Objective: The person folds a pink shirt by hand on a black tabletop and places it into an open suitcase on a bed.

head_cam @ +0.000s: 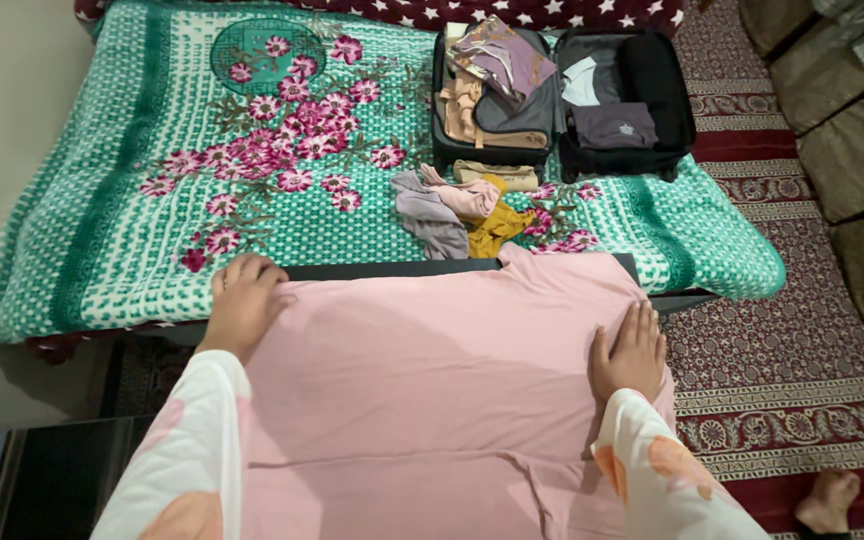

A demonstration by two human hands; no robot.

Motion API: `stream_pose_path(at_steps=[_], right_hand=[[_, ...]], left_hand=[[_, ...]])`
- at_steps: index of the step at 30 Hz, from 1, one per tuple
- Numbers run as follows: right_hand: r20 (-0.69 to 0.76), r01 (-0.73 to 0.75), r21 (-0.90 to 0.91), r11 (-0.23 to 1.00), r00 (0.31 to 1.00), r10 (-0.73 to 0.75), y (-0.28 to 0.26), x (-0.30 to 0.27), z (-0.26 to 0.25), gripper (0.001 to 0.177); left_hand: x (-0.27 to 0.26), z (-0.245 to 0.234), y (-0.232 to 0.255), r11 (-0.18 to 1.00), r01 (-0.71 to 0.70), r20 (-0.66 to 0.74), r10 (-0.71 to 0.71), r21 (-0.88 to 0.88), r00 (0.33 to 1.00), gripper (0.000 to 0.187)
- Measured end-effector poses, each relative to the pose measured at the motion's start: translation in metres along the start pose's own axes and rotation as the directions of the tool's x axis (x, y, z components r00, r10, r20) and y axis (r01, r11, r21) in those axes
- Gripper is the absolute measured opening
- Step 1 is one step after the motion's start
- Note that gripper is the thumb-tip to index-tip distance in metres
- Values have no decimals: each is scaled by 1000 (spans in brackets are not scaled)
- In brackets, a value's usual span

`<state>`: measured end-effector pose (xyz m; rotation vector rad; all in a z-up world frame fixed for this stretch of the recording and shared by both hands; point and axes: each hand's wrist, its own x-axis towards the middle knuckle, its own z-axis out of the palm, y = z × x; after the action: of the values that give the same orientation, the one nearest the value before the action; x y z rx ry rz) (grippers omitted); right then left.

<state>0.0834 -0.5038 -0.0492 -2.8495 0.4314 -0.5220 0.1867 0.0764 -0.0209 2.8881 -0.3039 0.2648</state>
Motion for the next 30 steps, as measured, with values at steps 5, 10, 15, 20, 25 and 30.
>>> stream_pose_path(at_steps=[5, 10, 15, 20, 25, 30], right_hand=[[5, -15, -4, 1000, 1000, 15, -2, -1, -2, 73], [10, -22, -43, 999, 1000, 23, -3, 0, -1, 74], [19, -35, -52, 998, 999, 36, -7, 1, -1, 74], [14, -28, -82, 996, 999, 30, -4, 1, 7, 76], [25, -160, -172, 972, 986, 167, -2, 4, 22, 79], [103, 64, 58, 996, 992, -70, -82, -30, 21, 89]], left_hand=[[21, 8, -46, 989, 24, 178, 3, -147, 984, 19], [13, -5, -31, 983, 143, -11, -142, 119, 990, 16], [-3, 14, 101, 969, 114, -326, -183, -219, 927, 21], [-47, 10, 206, 991, -9, 19, 12, -136, 1000, 60], [-60, 9, 199, 983, 135, -32, -132, 122, 991, 75], [-57, 24, 191, 980, 147, -40, -143, 131, 989, 78]])
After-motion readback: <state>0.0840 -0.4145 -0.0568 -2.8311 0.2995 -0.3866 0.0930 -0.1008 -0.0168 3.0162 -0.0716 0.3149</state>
